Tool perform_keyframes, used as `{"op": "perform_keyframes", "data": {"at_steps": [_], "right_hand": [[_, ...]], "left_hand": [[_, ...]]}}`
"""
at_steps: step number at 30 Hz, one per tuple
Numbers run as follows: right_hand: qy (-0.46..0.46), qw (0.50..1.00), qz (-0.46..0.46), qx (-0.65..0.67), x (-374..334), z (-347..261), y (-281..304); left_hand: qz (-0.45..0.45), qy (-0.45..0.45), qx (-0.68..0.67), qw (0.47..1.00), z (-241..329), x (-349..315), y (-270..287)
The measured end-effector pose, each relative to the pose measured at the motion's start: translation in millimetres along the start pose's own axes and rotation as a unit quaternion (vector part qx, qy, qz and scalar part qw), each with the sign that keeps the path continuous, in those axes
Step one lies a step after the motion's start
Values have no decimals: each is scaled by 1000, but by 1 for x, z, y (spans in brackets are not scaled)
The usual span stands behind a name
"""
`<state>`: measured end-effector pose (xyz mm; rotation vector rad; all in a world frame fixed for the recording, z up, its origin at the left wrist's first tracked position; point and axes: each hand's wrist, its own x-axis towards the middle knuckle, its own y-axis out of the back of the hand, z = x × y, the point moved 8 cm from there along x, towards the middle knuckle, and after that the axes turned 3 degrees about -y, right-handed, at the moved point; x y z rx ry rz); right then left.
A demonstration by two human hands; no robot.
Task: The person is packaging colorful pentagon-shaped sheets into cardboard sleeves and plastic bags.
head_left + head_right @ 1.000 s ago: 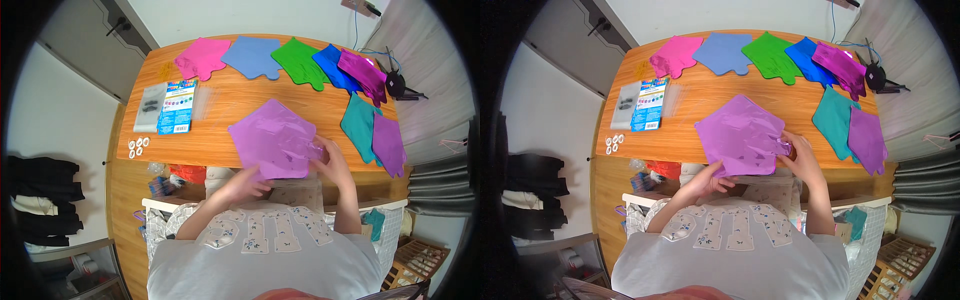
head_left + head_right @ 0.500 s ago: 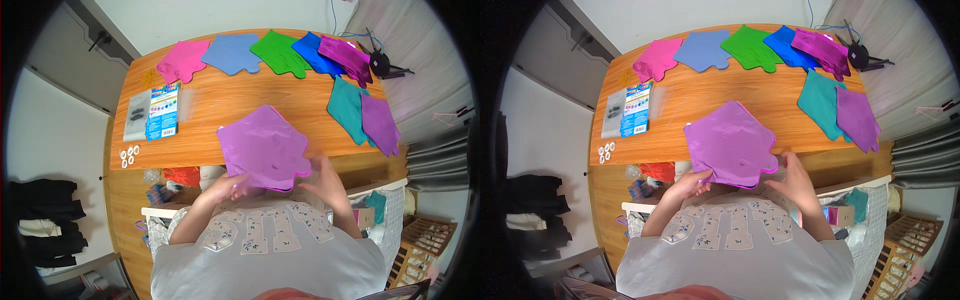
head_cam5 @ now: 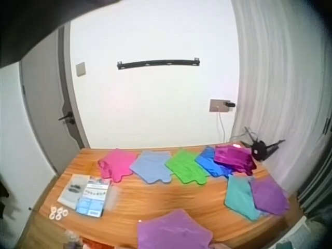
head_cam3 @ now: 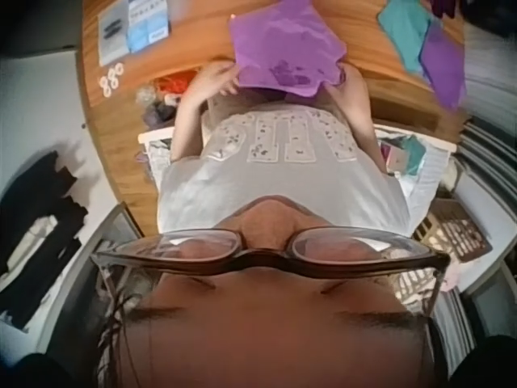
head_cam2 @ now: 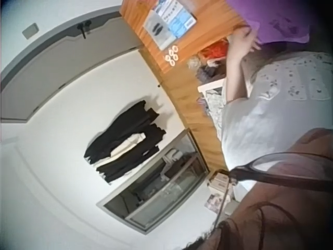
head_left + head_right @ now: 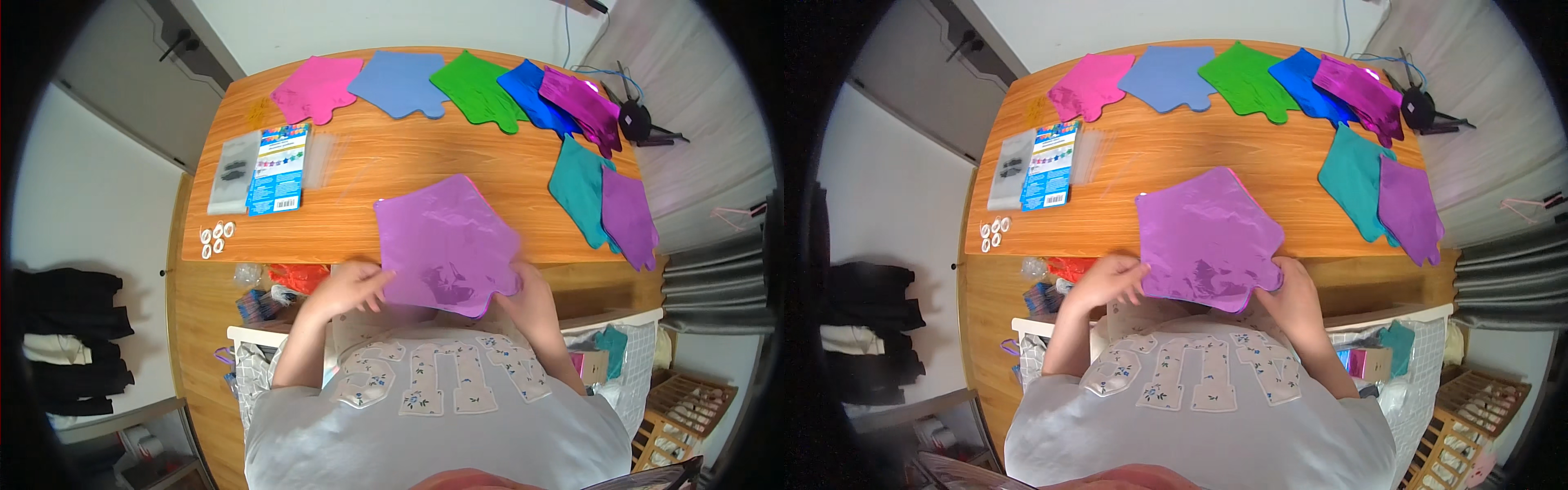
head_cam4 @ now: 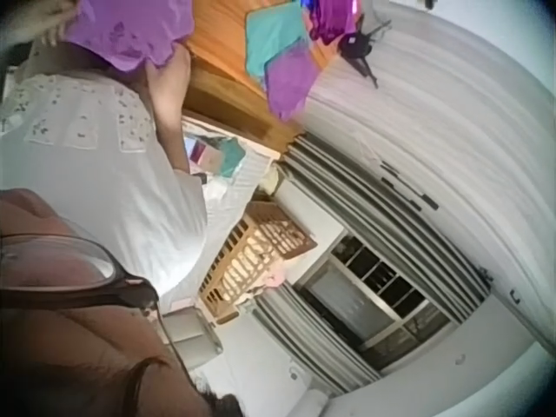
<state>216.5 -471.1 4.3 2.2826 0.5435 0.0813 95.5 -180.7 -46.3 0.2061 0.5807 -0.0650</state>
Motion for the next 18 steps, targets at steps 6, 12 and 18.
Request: {"op": "perform_keyframes", "data": {"at_steps": [6, 12, 18], "right_hand": [[27, 999, 24, -7, 4, -4, 7], [44, 998, 36, -18, 12, -7, 14], [65, 995, 34, -64, 44, -12, 22]], "left_hand": [[405, -362, 378, 750, 86, -13, 98], [410, -311, 476, 713, 97, 45, 128], [467, -292, 462, 695, 92, 70, 151]]}}
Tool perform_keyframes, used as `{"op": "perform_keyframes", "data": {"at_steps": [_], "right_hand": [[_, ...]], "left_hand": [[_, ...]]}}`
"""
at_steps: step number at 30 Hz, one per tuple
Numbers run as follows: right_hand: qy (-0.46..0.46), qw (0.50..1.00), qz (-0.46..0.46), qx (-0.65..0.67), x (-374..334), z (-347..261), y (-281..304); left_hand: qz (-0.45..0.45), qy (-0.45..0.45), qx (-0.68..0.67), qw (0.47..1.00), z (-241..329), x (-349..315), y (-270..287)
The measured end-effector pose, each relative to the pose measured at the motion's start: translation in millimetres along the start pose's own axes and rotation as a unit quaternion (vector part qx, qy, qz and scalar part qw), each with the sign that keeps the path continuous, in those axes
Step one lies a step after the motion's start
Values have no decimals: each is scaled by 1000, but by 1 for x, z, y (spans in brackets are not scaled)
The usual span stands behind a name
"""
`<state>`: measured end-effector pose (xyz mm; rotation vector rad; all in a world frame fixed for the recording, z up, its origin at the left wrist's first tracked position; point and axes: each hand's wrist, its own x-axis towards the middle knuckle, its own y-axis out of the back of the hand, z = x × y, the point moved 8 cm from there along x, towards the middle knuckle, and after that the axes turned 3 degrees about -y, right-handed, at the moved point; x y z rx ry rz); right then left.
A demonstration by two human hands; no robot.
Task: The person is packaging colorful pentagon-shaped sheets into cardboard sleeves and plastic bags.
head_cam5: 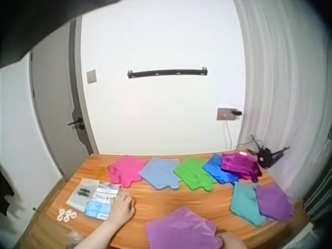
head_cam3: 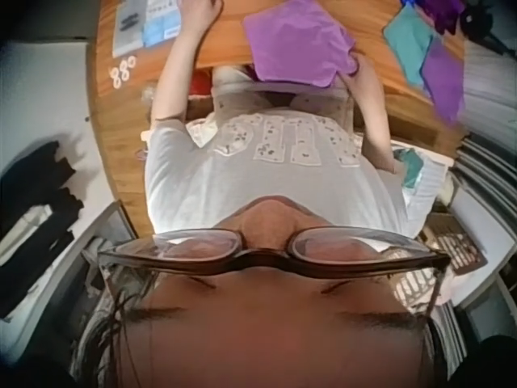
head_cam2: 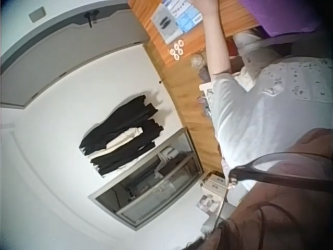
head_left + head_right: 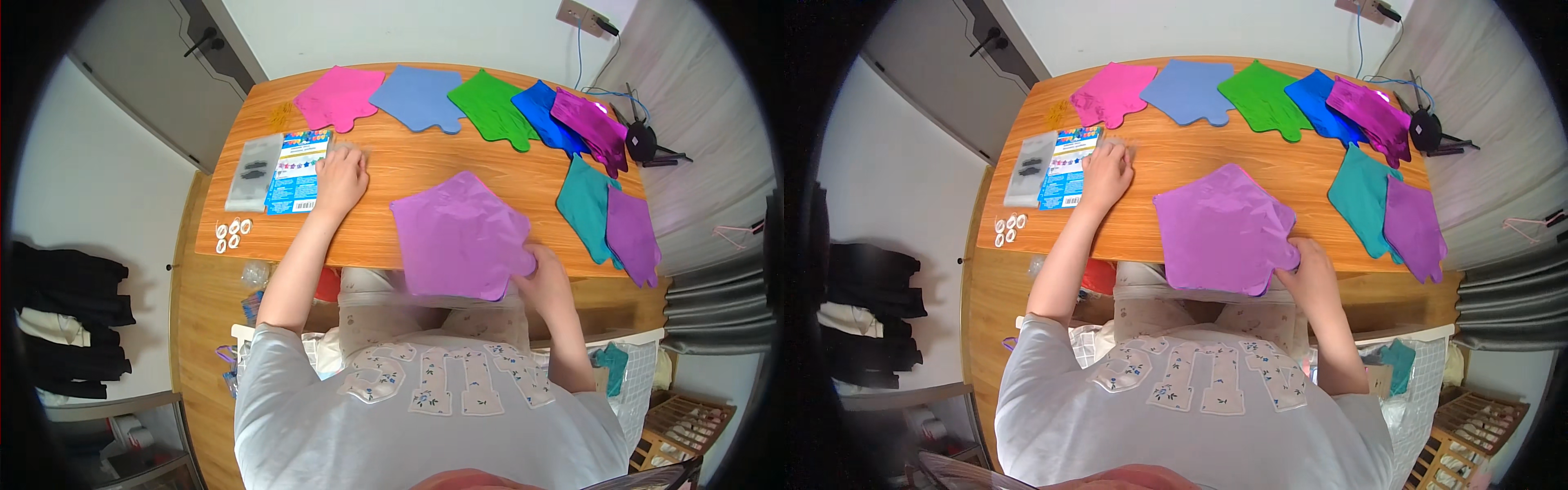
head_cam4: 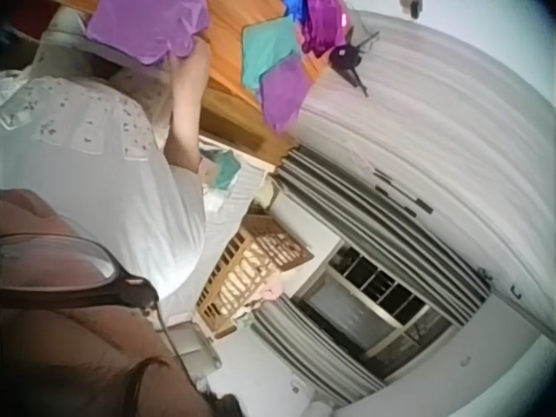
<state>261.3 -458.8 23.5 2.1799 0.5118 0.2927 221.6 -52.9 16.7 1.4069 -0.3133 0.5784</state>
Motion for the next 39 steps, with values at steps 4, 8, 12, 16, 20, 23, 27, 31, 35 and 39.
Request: {"op": "perform_keyframes", "data": {"at_steps": [4, 8, 12, 16, 20, 23, 27, 31, 35, 39], "right_hand": [[17, 1000, -11, -9, 8, 3, 1], [7, 1000, -27, -6, 5, 3, 2], [-25, 999, -41, 14, 0, 5, 3], [-51, 997, -45, 40, -6, 13, 2], [-42, 997, -30, 49, -7, 26, 0], [-38, 998, -17, 51, -10, 27, 3], [-36, 997, -9, 71, -13, 26, 7], [-40, 994, -14, 99, -15, 30, 10], [-53, 994, -25, 88, -16, 33, 10], [-35, 996, -21, 83, -17, 28, 11]], "left_hand": [[-37, -41, -52, 997, 14, -1, 7], [-165, -148, -191, 956, 56, -19, 22], [-274, -145, -329, 892, 74, -37, 10], [-272, -106, -409, 865, 72, -36, 2], [-269, -128, -399, 867, 69, -32, 3], [-289, -126, -401, 860, 72, -31, -1], [-291, -60, -375, 878, 65, -33, -10], [-250, -56, -391, 884, 62, -37, -11], [-192, -67, -413, 888, 65, -35, -6], [-214, -89, -381, 895, 66, -36, -8]]}}
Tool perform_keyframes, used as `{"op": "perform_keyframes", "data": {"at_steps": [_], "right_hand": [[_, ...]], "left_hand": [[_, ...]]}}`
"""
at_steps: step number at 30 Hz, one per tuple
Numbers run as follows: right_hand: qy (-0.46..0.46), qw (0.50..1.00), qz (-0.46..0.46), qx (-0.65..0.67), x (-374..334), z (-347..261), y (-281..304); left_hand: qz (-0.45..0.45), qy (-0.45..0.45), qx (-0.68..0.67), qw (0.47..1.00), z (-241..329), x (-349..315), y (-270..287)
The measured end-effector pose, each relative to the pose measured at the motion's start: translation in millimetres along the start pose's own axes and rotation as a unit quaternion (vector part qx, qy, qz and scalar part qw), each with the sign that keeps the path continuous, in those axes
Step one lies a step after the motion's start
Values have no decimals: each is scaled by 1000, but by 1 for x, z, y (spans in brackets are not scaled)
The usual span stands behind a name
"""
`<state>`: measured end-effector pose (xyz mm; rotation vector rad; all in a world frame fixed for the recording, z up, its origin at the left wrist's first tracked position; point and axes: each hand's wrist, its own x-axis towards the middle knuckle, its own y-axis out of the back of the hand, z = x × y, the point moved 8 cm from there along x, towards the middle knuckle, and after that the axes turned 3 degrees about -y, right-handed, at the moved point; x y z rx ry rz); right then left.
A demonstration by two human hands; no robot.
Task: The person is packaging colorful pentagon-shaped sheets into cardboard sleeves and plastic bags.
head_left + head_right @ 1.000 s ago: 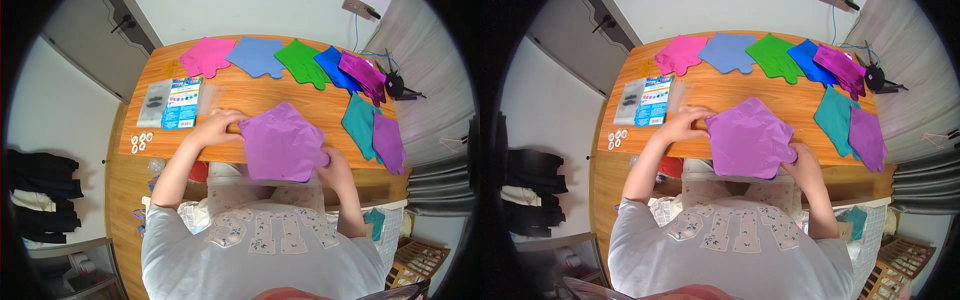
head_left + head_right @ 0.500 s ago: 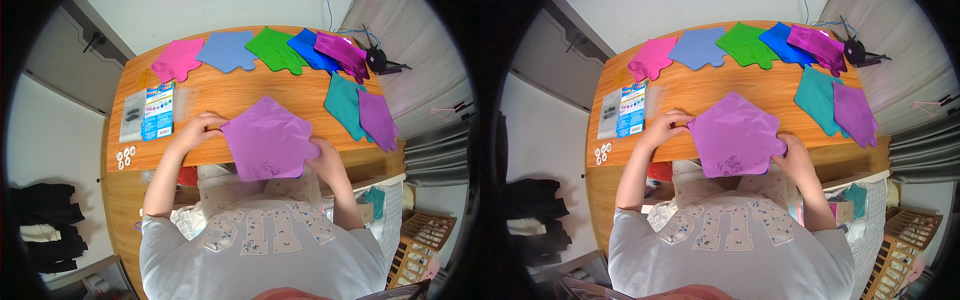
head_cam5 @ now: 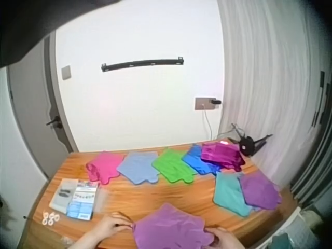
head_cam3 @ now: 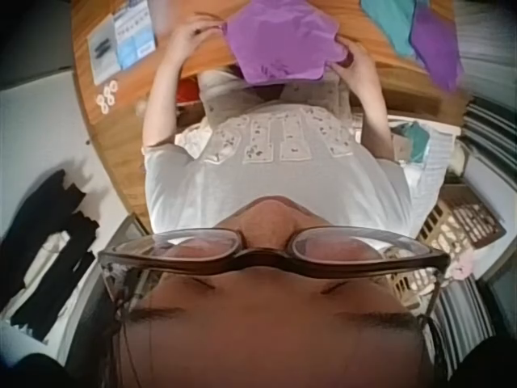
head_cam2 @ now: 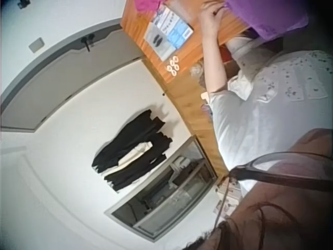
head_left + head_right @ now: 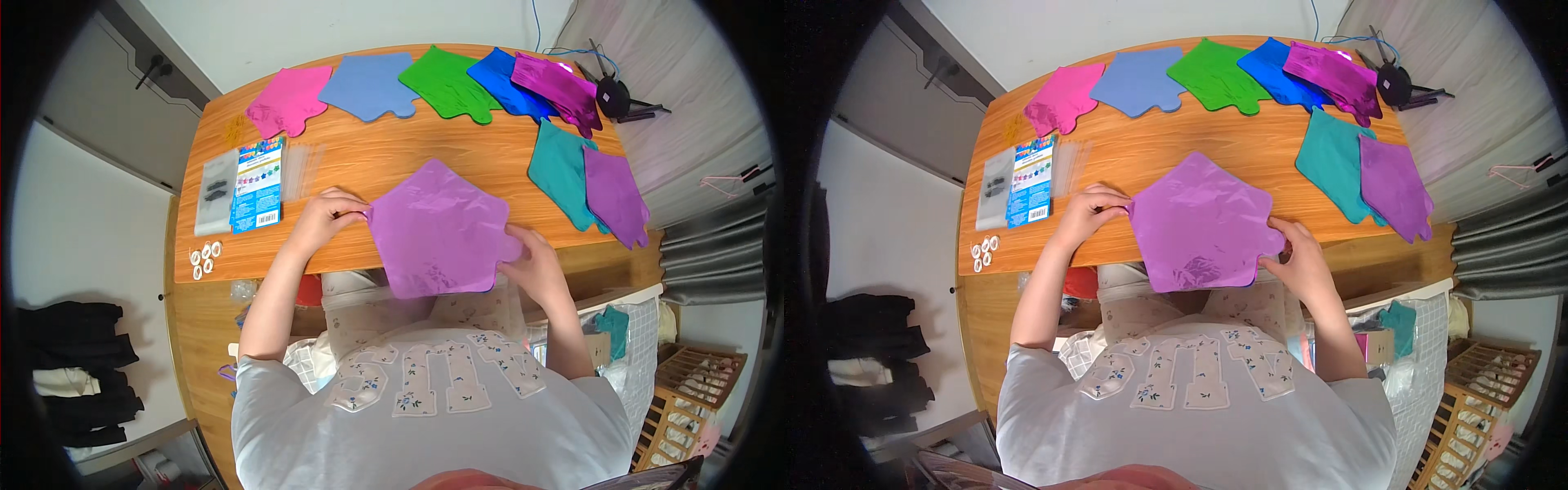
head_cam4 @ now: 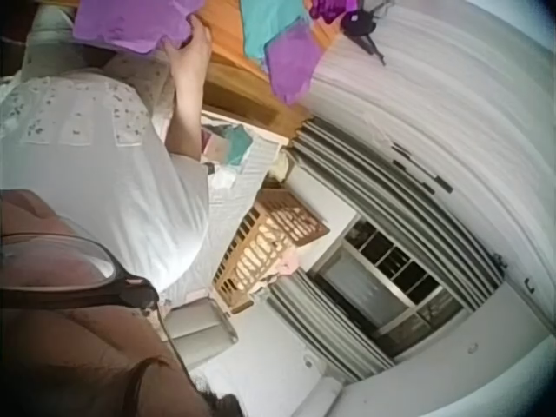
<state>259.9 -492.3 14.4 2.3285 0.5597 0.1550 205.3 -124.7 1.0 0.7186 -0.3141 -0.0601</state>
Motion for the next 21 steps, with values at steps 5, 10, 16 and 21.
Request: {"op": "perform_keyframes", "data": {"at_steps": [5, 10, 16, 21], "right_hand": [[4, 1000, 2, 9, -1, -2, -1], [12, 1000, 3, 2, 0, 0, -3], [3, 1000, 2, 4, 4, 5, -4], [5, 1000, 6, -2, 4, 5, -5]], "left_hand": [[19, -1, 7, 1000, 0, -1, 0], [39, -34, 28, 998, 9, -1, 2], [123, 82, -31, 988, 23, -41, 1], [-70, 188, -183, 962, 17, -120, -51]]}}
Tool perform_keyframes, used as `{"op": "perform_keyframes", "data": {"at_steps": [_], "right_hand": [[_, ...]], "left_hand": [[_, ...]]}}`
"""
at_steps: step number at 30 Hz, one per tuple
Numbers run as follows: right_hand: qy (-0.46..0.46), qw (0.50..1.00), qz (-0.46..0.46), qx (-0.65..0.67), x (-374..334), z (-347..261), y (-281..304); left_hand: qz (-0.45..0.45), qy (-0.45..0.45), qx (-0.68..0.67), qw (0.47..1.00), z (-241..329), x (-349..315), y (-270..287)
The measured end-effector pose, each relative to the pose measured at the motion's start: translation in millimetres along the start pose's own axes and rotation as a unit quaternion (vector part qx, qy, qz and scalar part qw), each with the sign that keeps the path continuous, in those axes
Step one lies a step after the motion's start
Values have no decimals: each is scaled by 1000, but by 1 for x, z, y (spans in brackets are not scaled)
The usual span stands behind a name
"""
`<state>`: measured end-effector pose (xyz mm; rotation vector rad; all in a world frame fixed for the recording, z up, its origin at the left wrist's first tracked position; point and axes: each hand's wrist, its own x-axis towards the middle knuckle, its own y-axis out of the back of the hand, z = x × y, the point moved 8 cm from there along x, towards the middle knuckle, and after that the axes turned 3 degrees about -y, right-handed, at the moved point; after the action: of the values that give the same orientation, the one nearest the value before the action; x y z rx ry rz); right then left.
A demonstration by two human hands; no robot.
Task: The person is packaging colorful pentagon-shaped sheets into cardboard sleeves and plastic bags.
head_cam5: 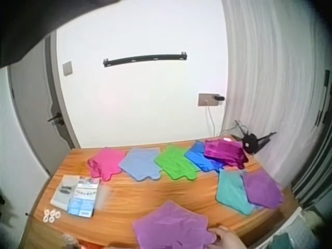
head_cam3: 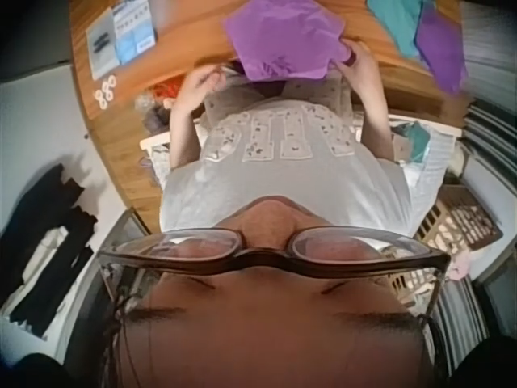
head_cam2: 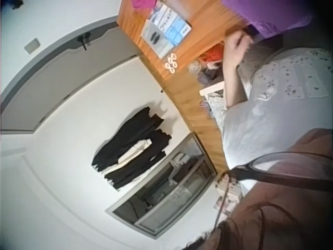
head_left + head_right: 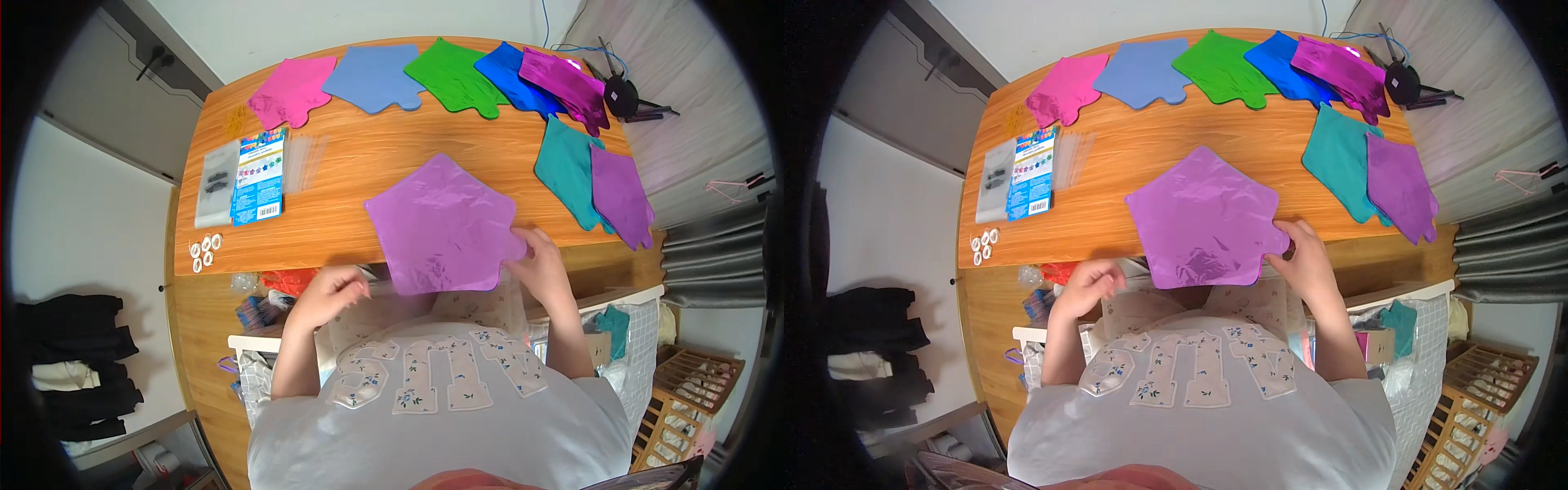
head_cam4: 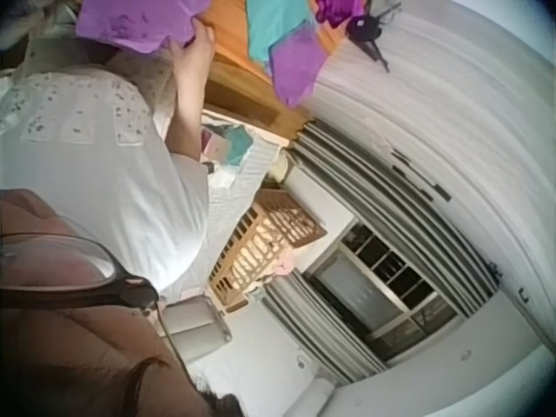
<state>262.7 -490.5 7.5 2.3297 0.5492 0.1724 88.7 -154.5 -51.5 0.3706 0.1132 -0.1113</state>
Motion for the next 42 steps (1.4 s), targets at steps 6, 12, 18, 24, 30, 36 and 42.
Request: {"op": "perform_keyframes", "data": {"at_steps": [6, 12, 18, 24, 30, 36, 42], "right_hand": [[-3, 1000, -4, 6, -11, -6, -1], [-28, 1000, 5, 0, -28, -2, 5], [-55, 998, 17, 4, -43, 9, 4], [-51, 998, 9, -21, -45, 9, -2], [-64, 997, -36, -36, -45, -1, -1], [27, 994, -36, -96, -17, -29, -3], [105, 987, -63, -107, 46, -27, -15]], "left_hand": [[-58, 175, -466, 866, -51, 15, -95], [-104, 190, -485, 847, -21, 42, -121], [-99, 241, -370, 892, -4, 45, -118], [-92, 247, -326, 908, -10, 42, -118], [-71, 263, -315, 909, -10, 39, -114], [-42, 233, -278, 931, 15, 28, -83], [-13, 174, -50, 983, 40, 26, 4]]}}
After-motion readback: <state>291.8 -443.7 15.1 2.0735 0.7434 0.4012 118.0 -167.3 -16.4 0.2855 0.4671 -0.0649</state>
